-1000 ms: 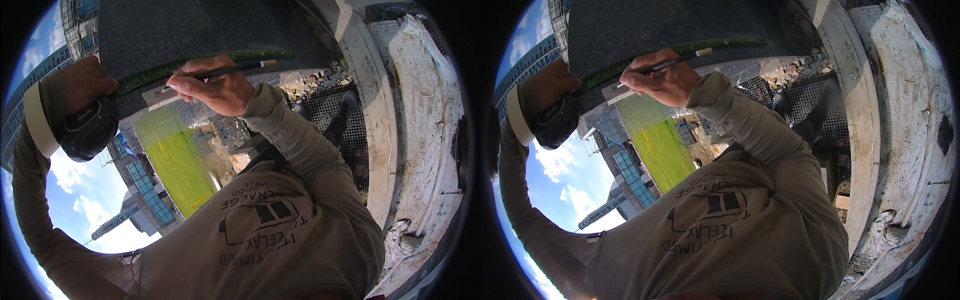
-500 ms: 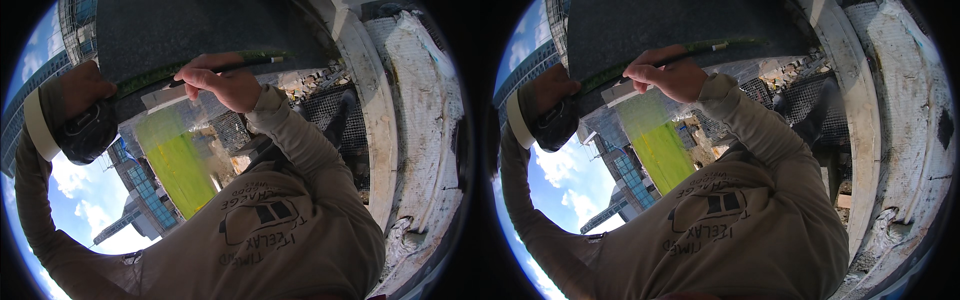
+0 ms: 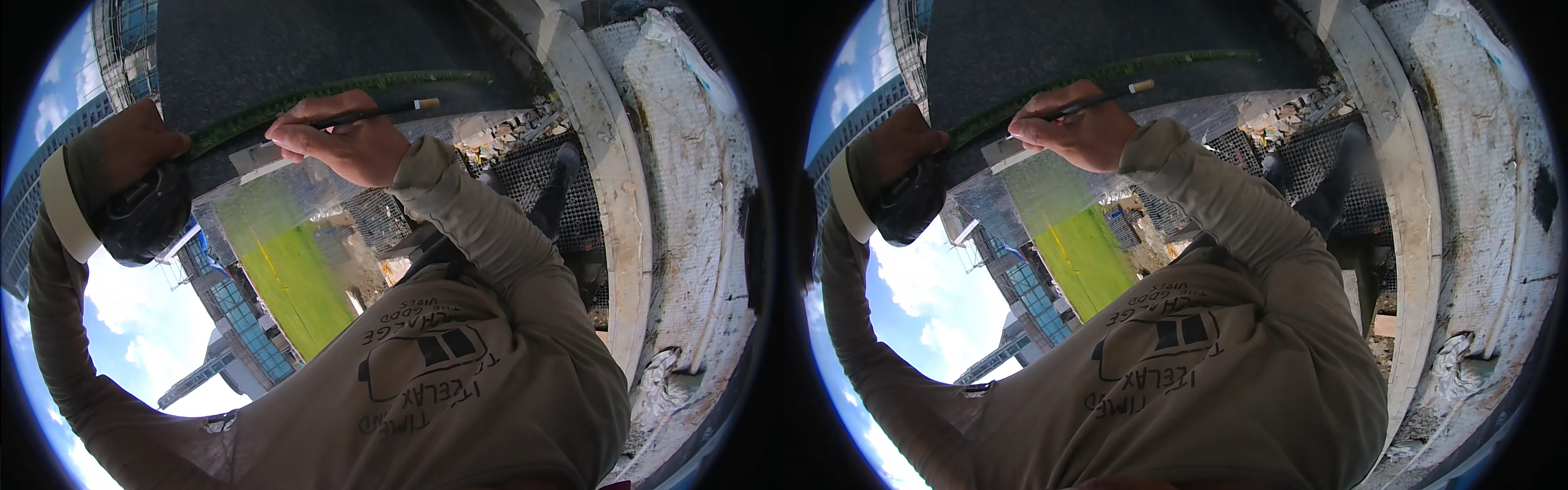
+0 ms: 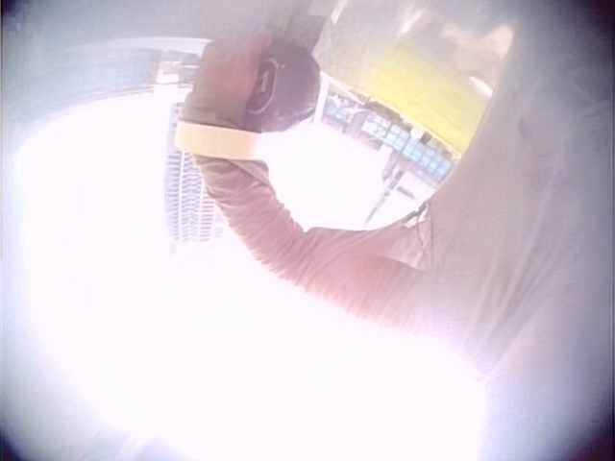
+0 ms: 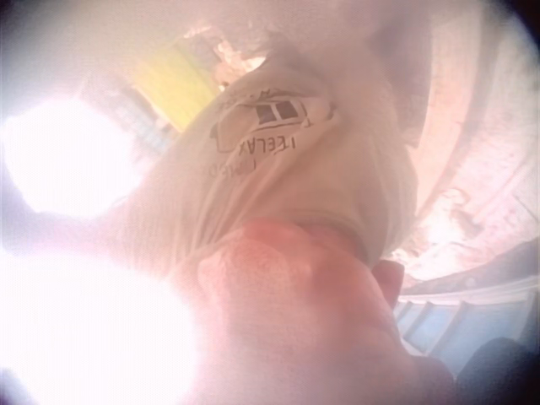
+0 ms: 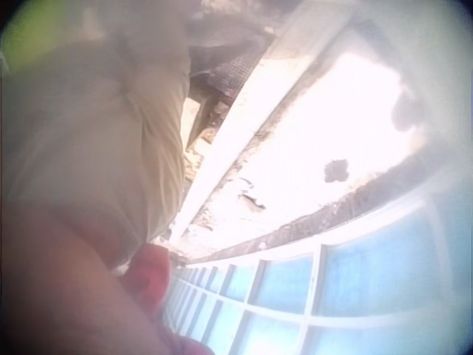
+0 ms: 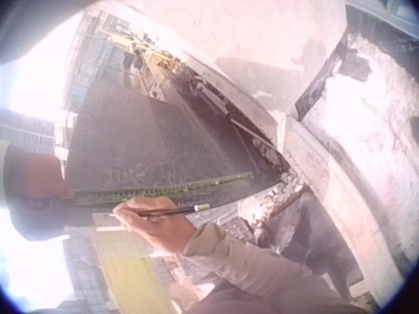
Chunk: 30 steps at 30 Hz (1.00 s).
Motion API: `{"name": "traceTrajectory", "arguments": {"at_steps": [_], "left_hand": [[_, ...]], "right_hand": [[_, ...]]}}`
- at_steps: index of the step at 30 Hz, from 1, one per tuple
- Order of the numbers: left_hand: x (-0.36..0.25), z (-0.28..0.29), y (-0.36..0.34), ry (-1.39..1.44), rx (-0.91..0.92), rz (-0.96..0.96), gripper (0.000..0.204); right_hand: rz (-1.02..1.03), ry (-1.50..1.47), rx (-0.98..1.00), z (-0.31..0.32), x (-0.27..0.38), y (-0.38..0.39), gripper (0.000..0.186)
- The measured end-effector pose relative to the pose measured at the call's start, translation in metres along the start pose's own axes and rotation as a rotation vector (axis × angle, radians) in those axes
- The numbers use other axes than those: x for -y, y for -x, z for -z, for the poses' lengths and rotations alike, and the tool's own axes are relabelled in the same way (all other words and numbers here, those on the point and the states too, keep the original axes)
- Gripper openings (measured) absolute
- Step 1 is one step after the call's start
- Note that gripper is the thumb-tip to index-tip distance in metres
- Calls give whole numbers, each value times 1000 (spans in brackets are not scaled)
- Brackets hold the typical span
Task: The person measures a large dark stone tile with a tape measure and marks it with a pencil. The person repeats this process on multiple edges of the tile.
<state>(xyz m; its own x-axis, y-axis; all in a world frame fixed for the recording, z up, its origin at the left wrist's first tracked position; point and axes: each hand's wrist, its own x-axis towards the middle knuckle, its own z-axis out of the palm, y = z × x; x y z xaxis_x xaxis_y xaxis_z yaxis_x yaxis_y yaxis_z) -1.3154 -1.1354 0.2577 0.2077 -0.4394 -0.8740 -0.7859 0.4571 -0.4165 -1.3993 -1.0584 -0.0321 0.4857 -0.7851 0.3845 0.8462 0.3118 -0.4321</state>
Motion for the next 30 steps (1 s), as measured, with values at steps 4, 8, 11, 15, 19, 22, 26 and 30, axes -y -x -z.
{"name": "traceTrajectory", "arguments": {"at_steps": [4,8,11,15,19,22,26,30], "left_hand": [[-2,1,4,-155,-79,-187,28],[0,0,4,-149,-47,-139,29],[3,0,3,-150,-65,-198,29],[4,0,3,-189,-29,-154,29],[-3,2,1,-197,-15,-132,29],[-10,9,-3,-112,74,-7,30],[-18,14,-7,54,140,157,30],[-17,9,0,-25,16,76,31]], "right_hand": [[-42,60,53,5,0,1,31],[-48,59,50,6,-1,0,30],[-24,49,5,3,-2,0,30],[-29,77,49,6,-3,-1,31],[19,64,9,4,-2,-1,31],[4,106,34,4,-1,0,32],[-14,106,23,3,1,0,33],[-35,103,49,4,2,1,34]]}}
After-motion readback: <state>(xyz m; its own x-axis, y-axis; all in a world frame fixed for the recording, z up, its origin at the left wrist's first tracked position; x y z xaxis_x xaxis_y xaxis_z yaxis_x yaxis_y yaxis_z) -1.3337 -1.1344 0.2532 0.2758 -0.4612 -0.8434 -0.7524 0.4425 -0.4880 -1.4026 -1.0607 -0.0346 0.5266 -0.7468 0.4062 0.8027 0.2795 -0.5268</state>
